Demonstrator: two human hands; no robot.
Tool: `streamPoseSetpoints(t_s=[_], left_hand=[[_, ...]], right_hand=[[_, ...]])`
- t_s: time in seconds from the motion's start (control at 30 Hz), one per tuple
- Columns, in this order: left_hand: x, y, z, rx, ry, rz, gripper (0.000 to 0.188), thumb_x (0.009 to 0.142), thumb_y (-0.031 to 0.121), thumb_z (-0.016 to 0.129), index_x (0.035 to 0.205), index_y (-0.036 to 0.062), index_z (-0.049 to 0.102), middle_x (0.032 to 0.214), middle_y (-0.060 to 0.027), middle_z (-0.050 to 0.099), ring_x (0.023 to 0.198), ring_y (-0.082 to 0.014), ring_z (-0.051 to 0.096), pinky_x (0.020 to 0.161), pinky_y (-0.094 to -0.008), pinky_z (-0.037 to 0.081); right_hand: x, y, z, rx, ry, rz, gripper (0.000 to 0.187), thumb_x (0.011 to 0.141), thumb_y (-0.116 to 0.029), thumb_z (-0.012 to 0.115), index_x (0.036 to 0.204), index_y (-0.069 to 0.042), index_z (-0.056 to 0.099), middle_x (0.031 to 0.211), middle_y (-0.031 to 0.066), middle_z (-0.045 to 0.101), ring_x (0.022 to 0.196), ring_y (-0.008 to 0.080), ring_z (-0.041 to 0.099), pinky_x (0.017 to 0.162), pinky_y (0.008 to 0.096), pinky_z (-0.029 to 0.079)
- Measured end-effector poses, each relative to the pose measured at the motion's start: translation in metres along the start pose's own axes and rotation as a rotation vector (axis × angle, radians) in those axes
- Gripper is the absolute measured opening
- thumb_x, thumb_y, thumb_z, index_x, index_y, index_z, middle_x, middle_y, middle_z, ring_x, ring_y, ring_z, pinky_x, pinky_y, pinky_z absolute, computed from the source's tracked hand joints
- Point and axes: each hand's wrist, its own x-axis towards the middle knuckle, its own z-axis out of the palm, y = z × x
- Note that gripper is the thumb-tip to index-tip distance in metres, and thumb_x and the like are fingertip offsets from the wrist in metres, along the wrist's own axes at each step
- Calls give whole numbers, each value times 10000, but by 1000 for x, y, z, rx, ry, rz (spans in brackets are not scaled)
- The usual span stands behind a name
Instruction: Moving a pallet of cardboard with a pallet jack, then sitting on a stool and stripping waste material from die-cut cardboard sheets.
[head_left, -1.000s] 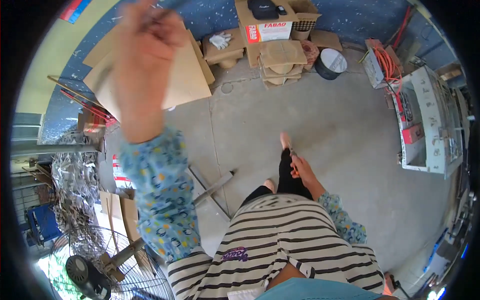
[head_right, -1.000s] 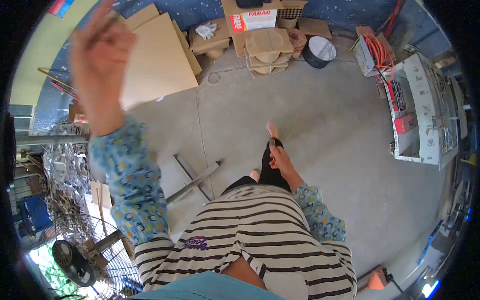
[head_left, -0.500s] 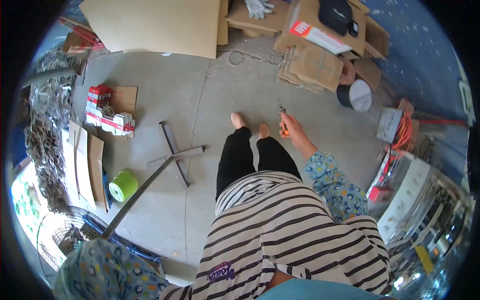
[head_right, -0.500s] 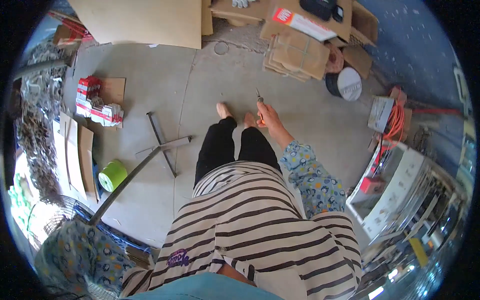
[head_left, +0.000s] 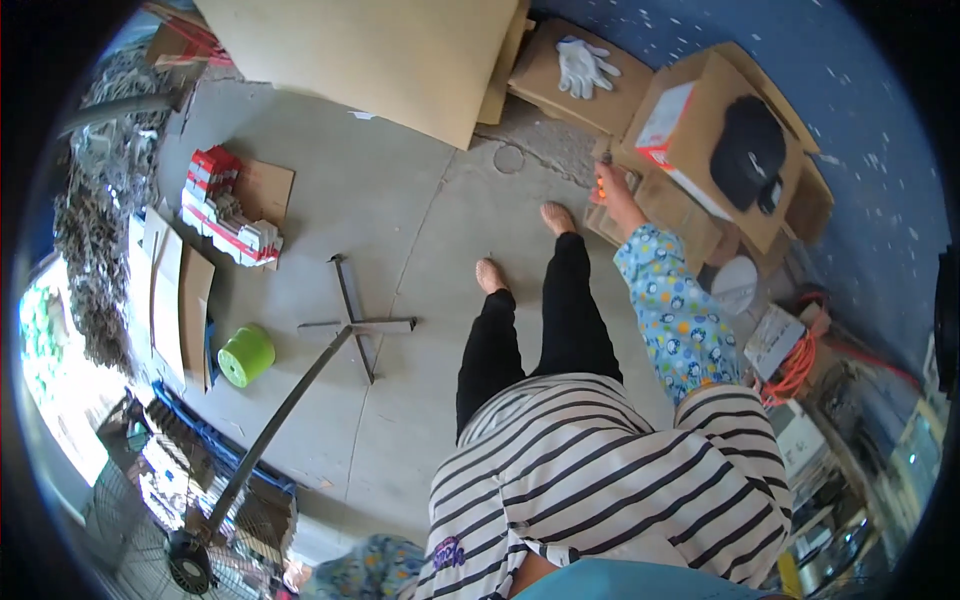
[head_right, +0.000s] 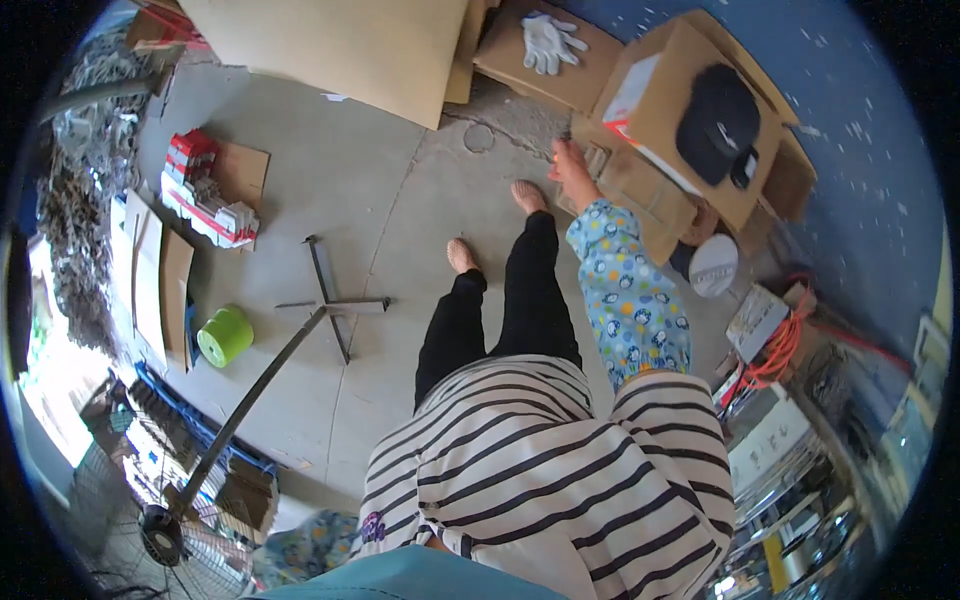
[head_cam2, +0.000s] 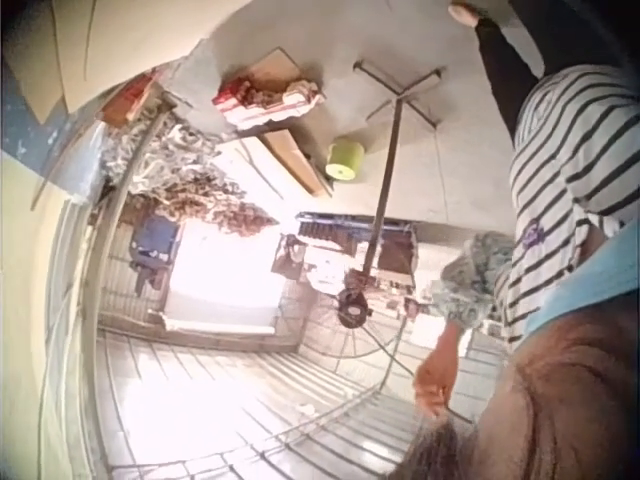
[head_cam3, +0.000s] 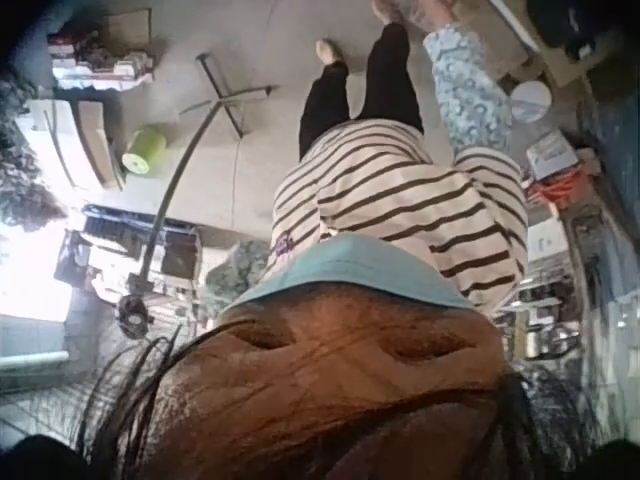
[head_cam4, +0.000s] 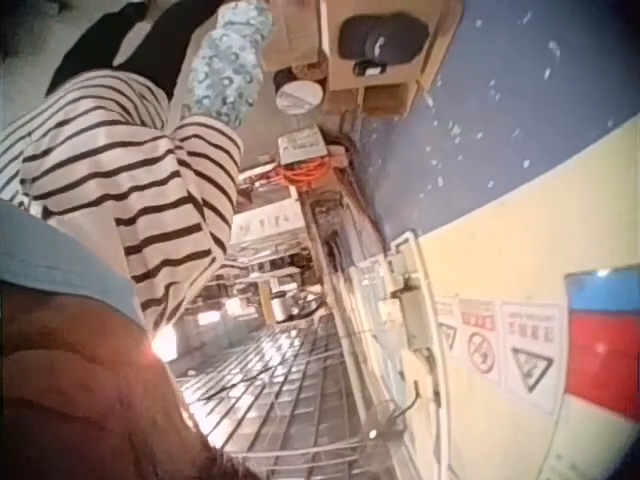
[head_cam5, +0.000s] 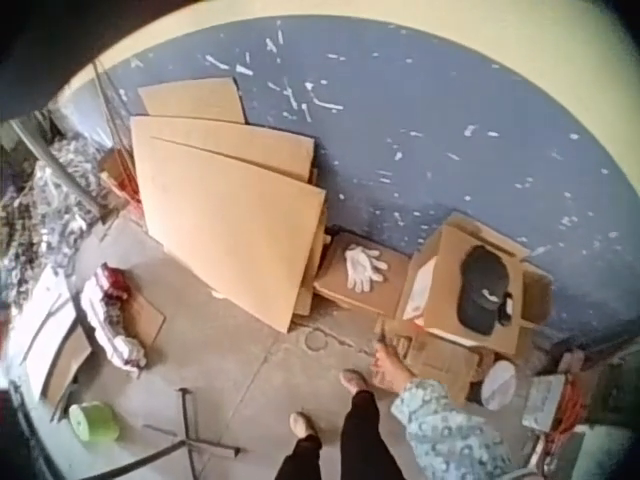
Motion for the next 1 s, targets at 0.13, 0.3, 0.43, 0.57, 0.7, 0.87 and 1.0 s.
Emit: streamPoseSetpoints(t_s=[0.13,0.3,0.43,0.57,0.7,0.87,1.0], left_hand=[[-42,-28,6,141,235,116,221,793,257,569,917,74,553,641,-1,458,489,-118,416,499,-277,407],[-103,-23,2,348,549,240,227,809,279,533,921,83,546,606,11,434,448,-108,380,472,-267,387],[-177,19,-25,472,859,392,234,823,297,505,925,90,541,577,21,415,415,-99,352,450,-260,371],[-248,143,-36,268,601,326,544,946,452,310,1035,-59,476,843,-122,442,729,-222,407,690,-374,355],[-273,114,-53,84,649,301,287,916,194,393,1067,-34,482,831,-101,468,757,-214,417,706,-366,343],[-356,126,-65,-15,622,219,255,853,183,471,1020,-7,497,765,-57,434,751,-196,395,724,-366,313],[-479,220,-181,27,728,190,273,825,200,504,1008,-2,498,742,-43,415,742,-189,380,722,-360,301]], right_hand=[[111,-3,-42,-259,51,216,374,818,-449,563,987,-119,515,872,27,512,745,158,522,617,369,495],[227,4,-90,-679,137,-167,446,822,-485,520,1087,-126,530,1035,93,561,1009,285,504,832,430,424],[272,-22,-126,-1009,170,-413,452,865,-467,468,1090,-80,528,1128,123,553,1025,254,510,853,393,400],[202,25,-63,-1145,-357,-201,530,877,-501,431,1100,-32,534,1192,187,532,1057,318,499,896,397,390],[161,42,-88,-1179,-288,-138,524,895,-468,450,1157,-19,515,1176,161,543,1048,278,515,831,377,445],[84,77,-88,-1191,-581,116,405,898,-442,474,1100,-99,549,986,5,558,862,132,514,674,286,435],[74,113,-157,-1248,-501,268,430,902,-454,464,1060,-62,539,952,43,530,786,192,553,660,337,465]])
